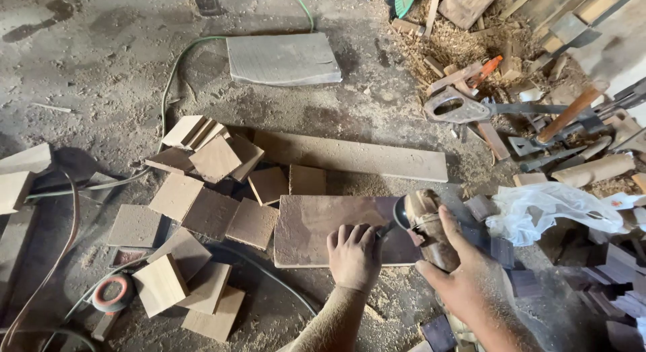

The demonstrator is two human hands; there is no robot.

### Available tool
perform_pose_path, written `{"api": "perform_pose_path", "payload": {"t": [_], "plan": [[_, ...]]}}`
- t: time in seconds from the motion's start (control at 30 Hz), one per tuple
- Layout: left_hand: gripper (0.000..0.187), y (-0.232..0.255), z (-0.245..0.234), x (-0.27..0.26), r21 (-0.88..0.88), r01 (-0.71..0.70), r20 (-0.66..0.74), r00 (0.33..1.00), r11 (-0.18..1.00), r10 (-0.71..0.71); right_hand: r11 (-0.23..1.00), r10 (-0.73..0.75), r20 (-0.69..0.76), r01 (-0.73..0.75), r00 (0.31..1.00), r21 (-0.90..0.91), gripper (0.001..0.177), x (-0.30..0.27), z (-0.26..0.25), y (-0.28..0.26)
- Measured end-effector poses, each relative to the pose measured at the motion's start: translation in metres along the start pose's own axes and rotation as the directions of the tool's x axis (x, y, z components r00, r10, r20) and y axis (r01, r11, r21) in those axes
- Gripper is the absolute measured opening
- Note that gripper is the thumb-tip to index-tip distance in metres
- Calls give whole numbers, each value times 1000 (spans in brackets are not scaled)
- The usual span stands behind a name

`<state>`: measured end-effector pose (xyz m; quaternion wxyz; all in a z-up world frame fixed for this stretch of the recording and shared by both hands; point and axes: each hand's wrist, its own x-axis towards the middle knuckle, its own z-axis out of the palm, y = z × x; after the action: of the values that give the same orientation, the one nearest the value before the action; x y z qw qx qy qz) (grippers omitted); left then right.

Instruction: Sanding the surface of a wooden block using a handheld power sander

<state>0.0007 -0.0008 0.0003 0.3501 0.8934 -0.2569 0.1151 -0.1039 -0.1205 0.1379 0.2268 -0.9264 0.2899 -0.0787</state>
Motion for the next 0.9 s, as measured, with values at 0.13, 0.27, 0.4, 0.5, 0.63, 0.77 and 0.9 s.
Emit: {"api": "perform_pose_path", "payload": {"t": [0.13,0.27,0.4,0.5,0.63,0.77,0.9], "plan": [[31,-1,2,-2,-23,43,29,999,999,-43,896,393,207,-322,896,-305,114,3,-31,-34],[28,1,-2,-5,-23,45,45,998,999,-44,937,322,65,-309,944,-160,112,-4,-24,-11],[25,2,-3,-3,6,28,23,999,1000,-28,962,270,48,-272,962,30,108,-11,-21,-13],[23,-1,2,-5,27,49,80,996,998,-51,928,361,156,-337,920,-162,115,-12,-31,-34],[31,-5,9,-7,39,46,78,996,998,-48,965,255,157,-240,954,-108,114,-17,-16,-25],[31,-2,10,-4,70,75,146,986,995,-85,994,99,61,-101,993,28,103,-22,-6,-18],[30,-1,6,-3,88,38,110,993,995,-48,998,51,37,-50,998,-31,101,-27,0,-22]]}}
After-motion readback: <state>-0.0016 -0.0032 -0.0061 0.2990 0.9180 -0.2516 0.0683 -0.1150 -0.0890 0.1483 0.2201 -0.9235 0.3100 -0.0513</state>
